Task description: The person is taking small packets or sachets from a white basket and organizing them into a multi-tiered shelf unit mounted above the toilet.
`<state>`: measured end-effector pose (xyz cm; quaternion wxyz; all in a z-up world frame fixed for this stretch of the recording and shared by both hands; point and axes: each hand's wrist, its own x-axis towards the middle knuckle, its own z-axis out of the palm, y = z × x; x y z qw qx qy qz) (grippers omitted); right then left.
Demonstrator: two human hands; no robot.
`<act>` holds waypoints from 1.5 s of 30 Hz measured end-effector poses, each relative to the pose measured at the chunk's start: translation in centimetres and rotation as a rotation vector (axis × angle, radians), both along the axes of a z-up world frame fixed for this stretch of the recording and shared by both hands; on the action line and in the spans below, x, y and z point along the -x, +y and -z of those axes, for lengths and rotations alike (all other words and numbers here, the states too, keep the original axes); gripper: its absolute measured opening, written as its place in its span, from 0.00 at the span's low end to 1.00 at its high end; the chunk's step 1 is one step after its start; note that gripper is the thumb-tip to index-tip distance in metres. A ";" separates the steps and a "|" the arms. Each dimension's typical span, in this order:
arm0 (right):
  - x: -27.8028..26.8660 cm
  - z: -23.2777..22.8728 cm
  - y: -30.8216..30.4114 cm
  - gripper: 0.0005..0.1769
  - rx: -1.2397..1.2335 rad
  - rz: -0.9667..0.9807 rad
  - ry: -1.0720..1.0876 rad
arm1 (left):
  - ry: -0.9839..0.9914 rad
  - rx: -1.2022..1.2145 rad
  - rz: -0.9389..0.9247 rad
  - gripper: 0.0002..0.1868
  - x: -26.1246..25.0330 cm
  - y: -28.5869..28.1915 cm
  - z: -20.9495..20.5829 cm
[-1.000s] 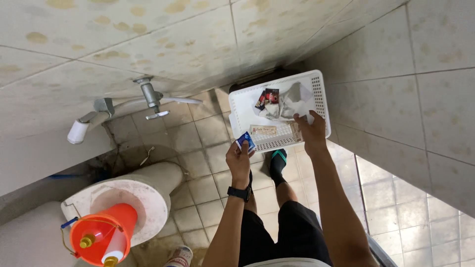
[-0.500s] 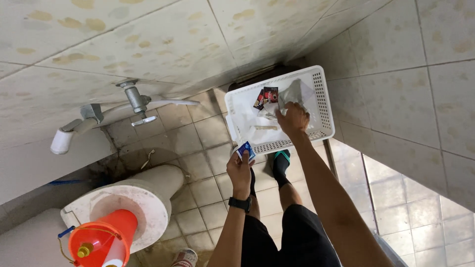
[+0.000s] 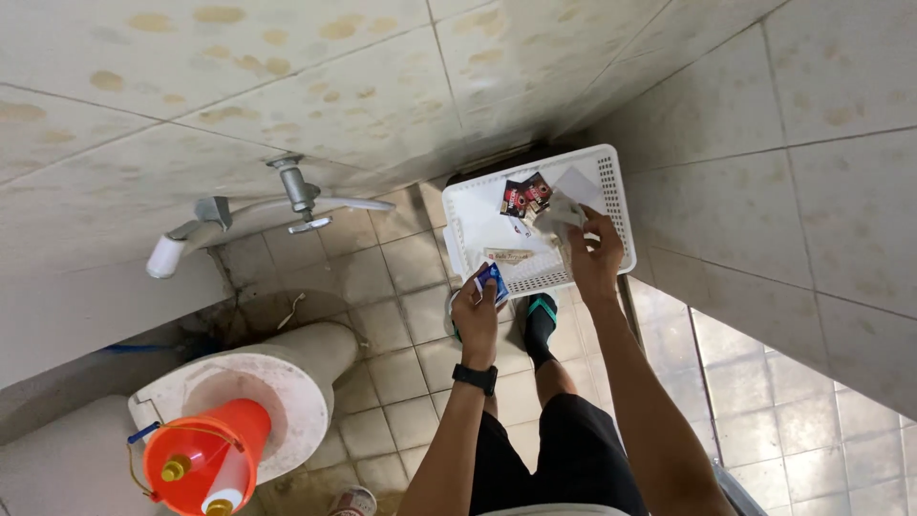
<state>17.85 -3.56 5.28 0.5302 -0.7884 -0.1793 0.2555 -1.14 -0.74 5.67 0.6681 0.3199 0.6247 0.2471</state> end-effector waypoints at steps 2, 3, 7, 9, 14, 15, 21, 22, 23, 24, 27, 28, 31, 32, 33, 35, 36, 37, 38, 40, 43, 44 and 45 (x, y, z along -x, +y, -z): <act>0.5 -3.3 -1.1 0.10 -0.092 0.019 0.017 | -0.027 0.008 0.005 0.20 -1.3 0.2 -1.6; 0.8 -4.9 -1.7 0.13 -0.180 0.035 0.039 | -0.049 0.020 0.006 0.21 -1.9 0.3 -2.5; 4.8 -6.8 -3.9 0.11 -0.245 0.037 0.071 | -0.225 0.056 0.067 0.22 -2.5 -1.2 -0.9; 6.7 -4.2 -5.8 0.09 -0.192 -0.235 0.052 | -0.539 0.149 0.065 0.25 -2.6 -3.2 3.9; 7.5 -15.7 -3.6 0.12 0.005 -0.459 -0.192 | -0.441 0.290 0.054 0.27 -0.4 -5.3 4.5; 7.6 -17.5 -3.4 0.15 0.151 -0.442 -0.110 | -0.454 0.291 0.100 0.31 0.6 -6.0 5.6; 6.0 -18.9 -7.0 0.06 -0.237 -0.068 0.216 | -0.379 0.024 0.285 0.28 1.6 -3.7 -14.7; 7.1 -20.6 -7.3 0.06 -0.245 -0.067 0.211 | -0.383 0.016 0.289 0.28 1.4 -3.7 -17.0; 8.2 -22.2 -7.6 0.13 -0.276 -0.080 0.303 | -0.385 -0.050 0.316 0.25 1.2 -3.8 -19.3; 9.5 -23.8 -8.2 0.21 -0.304 -0.094 0.399 | -0.384 -0.111 0.341 0.22 1.2 -4.2 -21.6; 11.2 -23.6 -9.9 0.18 -0.181 0.019 0.131 | -0.328 -0.110 0.464 0.26 3.1 -3.8 -30.2; 12.1 -24.8 -10.3 0.18 -0.185 0.022 0.129 | -0.329 -0.114 0.468 0.26 2.8 -4.7 -33.1; 14.2 -30.3 -10.7 0.22 -0.096 -0.044 -0.064 | -0.571 -0.068 0.412 0.35 1.8 -6.0 -36.3; 15.4 -33.8 -11.0 0.18 -0.204 -0.190 -0.111 | -0.685 0.053 0.234 0.31 2.0 -6.2 -34.0; 16.5 -37.2 -11.3 0.14 -0.313 -0.336 -0.159 | -0.792 0.174 0.053 0.27 2.2 -6.3 -31.6; 16.5 -34.6 -12.1 0.15 -0.301 -0.380 -0.206 | -0.852 0.295 -0.009 0.23 2.4 -5.2 -34.7; 16.9 -33.2 -12.7 0.16 -0.276 -0.420 -0.239 | -0.898 0.432 -0.078 0.24 3.0 -5.0 -36.1; 17.3 -35.6 -12.4 0.16 -0.275 -0.423 -0.230 | -0.892 0.433 -0.084 0.24 3.6 -5.2 -35.4; 17.4 -38.1 -11.9 0.17 -0.365 -0.438 -0.349 | -0.907 0.489 -0.032 0.24 3.8 -5.2 -34.7; 17.9 -40.3 -11.6 0.17 -0.454 -0.452 -0.468 | -0.921 0.545 0.019 0.25 4.3 -4.7 -35.4; 19.0 -39.7 -12.3 0.08 -0.491 -0.405 -0.533 | -1.099 0.787 0.018 0.28 5.6 -4.3 -37.8; 18.9 -39.7 -12.2 0.11 -0.483 -0.431 -0.535 | -1.140 0.754 0.043 0.27 5.9 -4.4 -37.6; 18.8 -39.6 -12.0 0.15 -0.475 -0.457 -0.537 | -1.181 0.721 0.067 0.26 6.2 -4.5 -37.4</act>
